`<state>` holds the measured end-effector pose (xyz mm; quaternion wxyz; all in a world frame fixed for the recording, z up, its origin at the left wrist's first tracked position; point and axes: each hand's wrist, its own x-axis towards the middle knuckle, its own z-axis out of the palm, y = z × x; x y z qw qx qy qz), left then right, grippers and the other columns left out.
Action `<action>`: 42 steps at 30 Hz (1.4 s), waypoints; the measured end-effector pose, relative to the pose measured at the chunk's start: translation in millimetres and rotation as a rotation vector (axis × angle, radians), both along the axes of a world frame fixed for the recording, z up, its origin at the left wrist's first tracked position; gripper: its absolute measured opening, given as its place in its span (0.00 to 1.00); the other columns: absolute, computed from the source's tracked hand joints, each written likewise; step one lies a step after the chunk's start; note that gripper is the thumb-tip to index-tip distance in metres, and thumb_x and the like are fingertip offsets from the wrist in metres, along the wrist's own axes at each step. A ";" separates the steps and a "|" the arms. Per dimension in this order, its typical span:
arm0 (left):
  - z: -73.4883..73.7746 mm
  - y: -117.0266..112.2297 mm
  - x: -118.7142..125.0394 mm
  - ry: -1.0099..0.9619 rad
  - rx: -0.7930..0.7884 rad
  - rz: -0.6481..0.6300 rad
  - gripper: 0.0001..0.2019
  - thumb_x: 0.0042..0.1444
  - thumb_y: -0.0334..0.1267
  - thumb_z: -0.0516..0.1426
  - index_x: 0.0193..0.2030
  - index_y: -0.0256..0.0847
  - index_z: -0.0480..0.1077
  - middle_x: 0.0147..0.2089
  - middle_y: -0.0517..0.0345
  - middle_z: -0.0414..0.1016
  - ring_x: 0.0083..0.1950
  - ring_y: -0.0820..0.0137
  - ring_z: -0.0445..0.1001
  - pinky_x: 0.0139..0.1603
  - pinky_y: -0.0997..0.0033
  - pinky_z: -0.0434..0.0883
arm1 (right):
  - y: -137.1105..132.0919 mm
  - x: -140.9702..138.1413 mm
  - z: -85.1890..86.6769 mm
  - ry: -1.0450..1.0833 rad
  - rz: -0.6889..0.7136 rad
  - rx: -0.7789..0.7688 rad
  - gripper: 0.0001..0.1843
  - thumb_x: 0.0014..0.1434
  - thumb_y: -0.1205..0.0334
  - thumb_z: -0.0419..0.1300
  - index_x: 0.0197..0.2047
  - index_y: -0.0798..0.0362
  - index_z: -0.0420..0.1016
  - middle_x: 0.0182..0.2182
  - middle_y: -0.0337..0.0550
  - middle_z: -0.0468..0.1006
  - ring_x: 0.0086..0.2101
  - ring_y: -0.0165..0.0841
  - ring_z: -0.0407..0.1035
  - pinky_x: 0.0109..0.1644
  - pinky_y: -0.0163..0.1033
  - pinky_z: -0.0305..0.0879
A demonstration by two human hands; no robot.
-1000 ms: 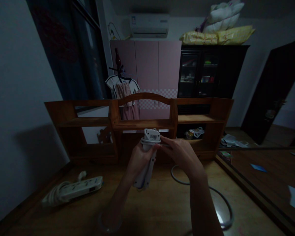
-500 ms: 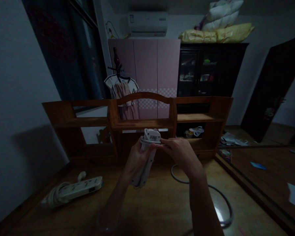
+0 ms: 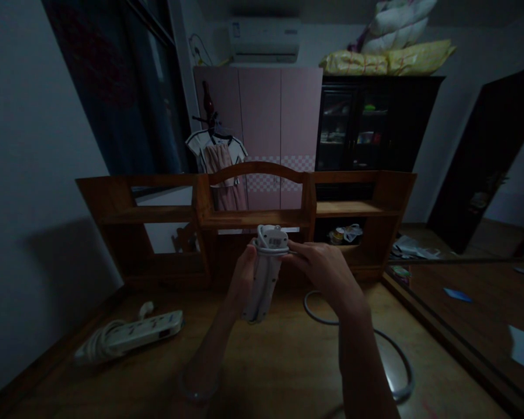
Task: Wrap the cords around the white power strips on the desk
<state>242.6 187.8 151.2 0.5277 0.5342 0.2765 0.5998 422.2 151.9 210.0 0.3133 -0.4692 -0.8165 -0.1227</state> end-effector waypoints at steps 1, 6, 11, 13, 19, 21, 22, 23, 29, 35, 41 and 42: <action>0.6 -0.4 1.2 0.002 0.020 0.003 0.34 0.55 0.65 0.49 0.50 0.34 0.70 0.31 0.50 0.77 0.28 0.64 0.76 0.24 0.71 0.70 | 0.2 0.4 0.0 0.005 0.003 -0.001 0.17 0.65 0.49 0.53 0.53 0.43 0.72 0.36 0.42 0.80 0.36 0.34 0.75 0.36 0.32 0.59; 3.7 -2.3 2.9 0.022 0.042 0.006 0.33 0.56 0.64 0.48 0.51 0.35 0.69 0.32 0.49 0.77 0.28 0.65 0.76 0.24 0.72 0.70 | 0.1 0.4 -0.6 0.022 0.013 0.016 0.16 0.64 0.49 0.54 0.52 0.42 0.73 0.37 0.41 0.81 0.37 0.34 0.75 0.37 0.33 0.60; 8.1 -4.4 2.3 0.000 0.012 0.012 0.35 0.55 0.66 0.46 0.48 0.32 0.71 0.31 0.47 0.77 0.25 0.66 0.76 0.24 0.71 0.72 | -0.5 -2.5 -1.0 0.075 0.018 0.054 0.19 0.63 0.49 0.56 0.57 0.40 0.69 0.40 0.39 0.80 0.39 0.34 0.75 0.39 0.33 0.61; 9.9 -5.2 2.2 0.014 -0.003 0.018 0.36 0.55 0.66 0.45 0.48 0.32 0.71 0.30 0.46 0.77 0.25 0.66 0.75 0.24 0.71 0.72 | -0.5 -4.1 -0.9 0.087 0.011 0.062 0.20 0.64 0.49 0.55 0.58 0.40 0.67 0.41 0.39 0.80 0.39 0.34 0.75 0.39 0.33 0.62; 12.9 -7.1 5.1 0.038 -0.069 -0.025 0.38 0.55 0.68 0.42 0.59 0.39 0.62 0.29 0.52 0.76 0.23 0.67 0.75 0.22 0.70 0.72 | 1.1 -6.0 -1.8 0.047 -0.031 0.063 0.17 0.65 0.49 0.53 0.54 0.41 0.72 0.38 0.42 0.81 0.37 0.35 0.75 0.36 0.34 0.60; 12.7 -7.8 6.6 0.019 -0.055 -0.057 0.36 0.56 0.67 0.43 0.62 0.44 0.58 0.31 0.54 0.76 0.23 0.67 0.75 0.23 0.69 0.72 | 1.3 -4.9 -1.9 0.045 -0.028 0.052 0.16 0.65 0.49 0.52 0.52 0.41 0.74 0.37 0.42 0.81 0.37 0.35 0.75 0.36 0.34 0.60; 12.3 -8.2 7.1 0.018 -0.053 -0.066 0.35 0.56 0.67 0.43 0.62 0.45 0.58 0.31 0.54 0.76 0.23 0.67 0.75 0.23 0.69 0.72 | 1.1 -4.1 -1.8 0.046 -0.022 0.045 0.16 0.65 0.49 0.52 0.52 0.41 0.74 0.37 0.42 0.81 0.37 0.35 0.75 0.36 0.34 0.60; 11.8 -8.4 7.3 0.023 -0.058 -0.069 0.35 0.56 0.67 0.43 0.61 0.45 0.59 0.31 0.54 0.76 0.24 0.67 0.75 0.23 0.69 0.72 | 0.8 -3.2 -1.4 0.048 -0.012 0.036 0.16 0.65 0.49 0.52 0.51 0.42 0.74 0.37 0.42 0.81 0.37 0.35 0.75 0.36 0.34 0.61; 10.3 -9.5 5.2 0.051 -0.026 -0.010 0.33 0.55 0.67 0.44 0.54 0.41 0.63 0.30 0.55 0.76 0.24 0.68 0.75 0.24 0.71 0.72 | -2.2 -0.3 2.0 0.047 0.017 0.012 0.16 0.64 0.50 0.55 0.52 0.42 0.74 0.36 0.42 0.81 0.36 0.34 0.75 0.35 0.33 0.60; 12.9 -9.2 5.4 0.031 0.014 0.004 0.32 0.56 0.65 0.46 0.54 0.40 0.63 0.31 0.53 0.77 0.24 0.68 0.75 0.24 0.71 0.72 | -0.3 -0.9 0.2 0.061 0.006 0.013 0.16 0.63 0.48 0.55 0.52 0.40 0.75 0.35 0.42 0.81 0.35 0.35 0.75 0.35 0.33 0.60; 13.5 -8.2 9.6 0.015 0.034 0.018 0.32 0.57 0.64 0.47 0.53 0.37 0.65 0.32 0.49 0.78 0.25 0.66 0.76 0.25 0.70 0.73 | -1.0 2.1 0.8 0.078 -0.016 0.013 0.17 0.63 0.48 0.56 0.52 0.42 0.75 0.35 0.42 0.82 0.34 0.35 0.76 0.32 0.33 0.59; 13.8 -8.3 9.8 0.020 0.033 0.018 0.32 0.57 0.64 0.47 0.54 0.37 0.65 0.32 0.49 0.78 0.25 0.66 0.76 0.25 0.70 0.73 | -1.0 2.4 1.0 0.074 -0.019 0.012 0.17 0.63 0.48 0.56 0.52 0.42 0.75 0.35 0.42 0.82 0.34 0.35 0.76 0.32 0.33 0.59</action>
